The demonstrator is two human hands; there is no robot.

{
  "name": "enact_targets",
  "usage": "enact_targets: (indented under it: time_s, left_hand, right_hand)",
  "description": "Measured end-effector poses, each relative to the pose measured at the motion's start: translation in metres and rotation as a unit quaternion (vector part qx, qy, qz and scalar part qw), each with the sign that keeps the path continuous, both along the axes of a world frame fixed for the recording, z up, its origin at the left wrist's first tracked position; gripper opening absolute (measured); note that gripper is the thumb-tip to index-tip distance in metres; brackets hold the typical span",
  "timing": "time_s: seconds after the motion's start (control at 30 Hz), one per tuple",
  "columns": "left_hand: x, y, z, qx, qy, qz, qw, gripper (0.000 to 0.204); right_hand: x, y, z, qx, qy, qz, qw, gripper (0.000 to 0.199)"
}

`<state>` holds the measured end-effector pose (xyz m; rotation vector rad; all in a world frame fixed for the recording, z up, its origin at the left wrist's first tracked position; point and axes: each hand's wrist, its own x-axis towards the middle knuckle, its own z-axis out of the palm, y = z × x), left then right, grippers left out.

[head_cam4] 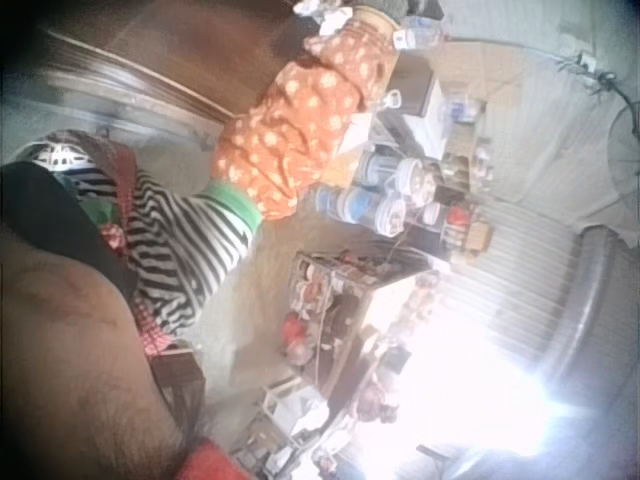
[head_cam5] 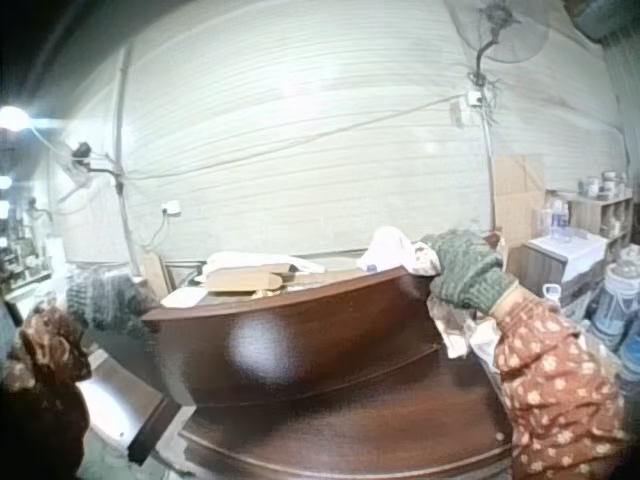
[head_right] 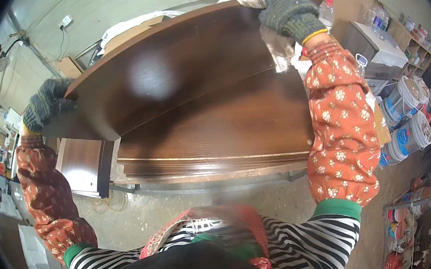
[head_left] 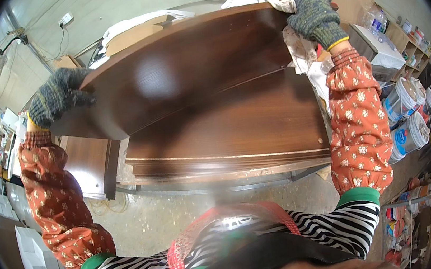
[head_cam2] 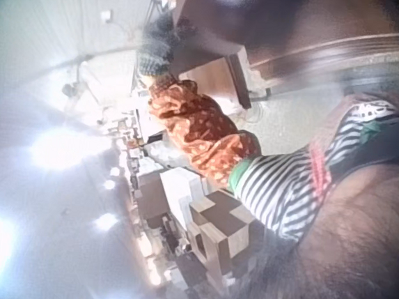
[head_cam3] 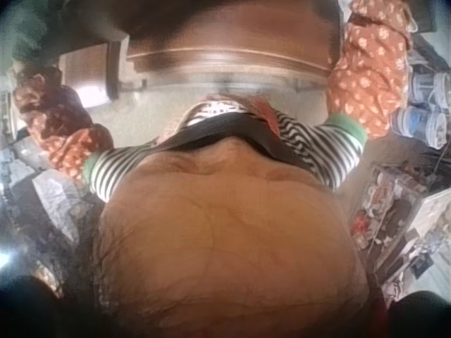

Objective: The person wipes the surface of a large wooden panel with a white cloth, then flips it to wipe the other side. They repeat this process on several additional panels, handling them one at a time and stacking them after wiping.

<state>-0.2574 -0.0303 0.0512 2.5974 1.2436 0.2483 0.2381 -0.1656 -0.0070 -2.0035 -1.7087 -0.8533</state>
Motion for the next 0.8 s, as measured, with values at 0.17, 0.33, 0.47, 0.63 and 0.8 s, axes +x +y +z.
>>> enact_targets:
  time_s: [0.17, 0.33, 0.47, 0.63, 0.8]
  left_hand:
    - [0.002, -0.005, 0.017, 0.131, -0.017, -0.018, 0.991, 0.045]
    - [-0.017, -0.014, 0.02, 0.195, -0.059, -0.059, 0.977, 0.052]
    - [-0.019, 0.01, 0.014, 0.2, -0.05, -0.118, 0.971, 0.041]
    - [-0.018, 0.015, 0.009, 0.273, -0.088, -0.147, 0.947, 0.035]
    - [-0.032, 0.01, 0.006, 0.16, -0.122, -0.08, 0.976, 0.039]
  right_hand:
    - [-0.019, 0.007, 0.035, 0.022, 0.003, -0.022, 1.0, 0.054]
    - [-0.142, 0.016, 0.042, 0.117, 0.022, 0.305, 0.945, 0.038]
    - [-0.271, 0.082, 0.027, 0.137, -0.055, 0.404, 0.903, 0.028]
    - [-0.276, 0.099, 0.025, 0.092, -0.044, 0.371, 0.923, 0.045]
    - [-0.191, 0.076, 0.031, 0.197, -0.142, 0.275, 0.93, 0.045]
